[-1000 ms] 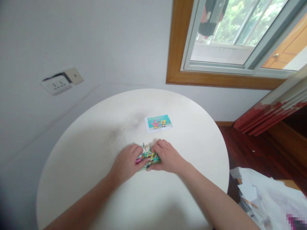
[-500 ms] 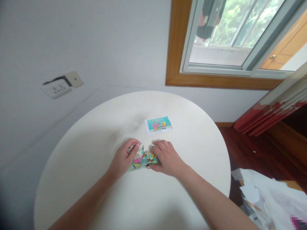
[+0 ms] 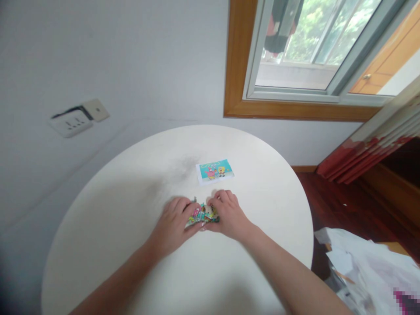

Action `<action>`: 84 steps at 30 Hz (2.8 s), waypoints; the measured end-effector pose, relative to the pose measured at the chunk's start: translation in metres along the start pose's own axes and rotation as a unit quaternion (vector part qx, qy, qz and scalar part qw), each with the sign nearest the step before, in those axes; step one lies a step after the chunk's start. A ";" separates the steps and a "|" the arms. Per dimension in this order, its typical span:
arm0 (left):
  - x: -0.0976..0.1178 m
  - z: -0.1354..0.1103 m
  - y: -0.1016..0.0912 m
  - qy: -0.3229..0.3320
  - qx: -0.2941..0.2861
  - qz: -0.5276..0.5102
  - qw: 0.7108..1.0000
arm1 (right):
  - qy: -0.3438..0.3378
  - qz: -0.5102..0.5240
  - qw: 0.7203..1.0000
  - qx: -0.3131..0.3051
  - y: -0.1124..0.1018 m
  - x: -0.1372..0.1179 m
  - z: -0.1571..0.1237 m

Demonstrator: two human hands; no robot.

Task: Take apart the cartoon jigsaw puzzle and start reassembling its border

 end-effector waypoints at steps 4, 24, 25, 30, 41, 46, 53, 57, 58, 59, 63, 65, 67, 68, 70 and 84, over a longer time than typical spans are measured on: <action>-0.001 0.001 0.004 -0.005 -0.011 0.014 1.000 | -0.020 0.010 1.000 -0.006 -0.002 -0.002 -0.002; 0.011 0.003 0.011 0.043 -0.019 -0.004 0.999 | -0.090 0.158 0.983 -0.038 0.008 -0.022 0.000; 0.010 0.003 0.009 0.044 -0.012 -0.006 0.999 | -0.091 0.163 0.982 -0.033 0.007 -0.021 0.000; -0.008 0.003 0.004 -0.017 0.010 -0.056 0.998 | -0.088 0.196 0.976 -0.035 0.003 -0.017 0.001; 0.001 0.006 -0.002 -0.001 0.001 -0.116 0.993 | -0.086 0.168 0.980 -0.059 -0.018 -0.022 -0.001; 0.023 0.000 0.003 0.062 -0.034 -0.073 0.995 | -0.049 -0.012 0.994 -0.101 -0.020 -0.016 -0.019; 0.027 -0.002 0.014 0.062 -0.058 -0.025 0.996 | 0.021 -0.016 0.992 -0.127 -0.010 0.003 -0.020; 0.028 -0.001 0.021 0.074 -0.075 -0.001 0.994 | 0.022 0.042 0.991 -0.123 -0.007 0.003 -0.015; 0.029 -0.001 0.022 0.079 -0.073 0.005 0.994 | 0.021 0.051 0.992 -0.116 -0.007 0.001 -0.015; 0.029 -0.001 0.021 0.083 -0.066 0.009 0.994 | 0.019 0.061 0.992 -0.108 -0.007 0.000 -0.014; 0.025 0.001 0.017 0.082 -0.029 0.003 0.996 | 0.025 0.103 0.991 -0.084 -0.006 -0.007 -0.013; 0.019 0.003 0.016 0.059 -0.024 -0.009 0.998 | 0.031 0.123 0.989 -0.081 -0.004 -0.009 -0.012; 0.012 0.004 0.014 0.020 -0.015 -0.036 0.999 | 0.027 0.134 0.988 -0.075 -0.004 -0.011 -0.011; 0.009 0.004 0.012 0.004 -0.006 -0.052 0.999 | 0.020 0.137 0.988 -0.070 -0.004 -0.012 -0.010; 0.010 0.005 0.008 -0.002 0.007 -0.068 0.998 | -0.002 0.134 0.989 -0.061 -0.004 -0.016 -0.008; 0.018 0.002 0.010 0.014 -0.006 0.074 0.997 | -0.115 0.029 0.991 -0.058 -0.003 -0.036 -0.010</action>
Point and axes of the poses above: each hand's wrist, its own z-axis towards the middle knuckle, its own y-axis out of the palm, x = y × z, the point moved 10 cm from there along z, towards the middle knuckle, and after that the axes turned 6 degrees about x, right-handed, at the moved point
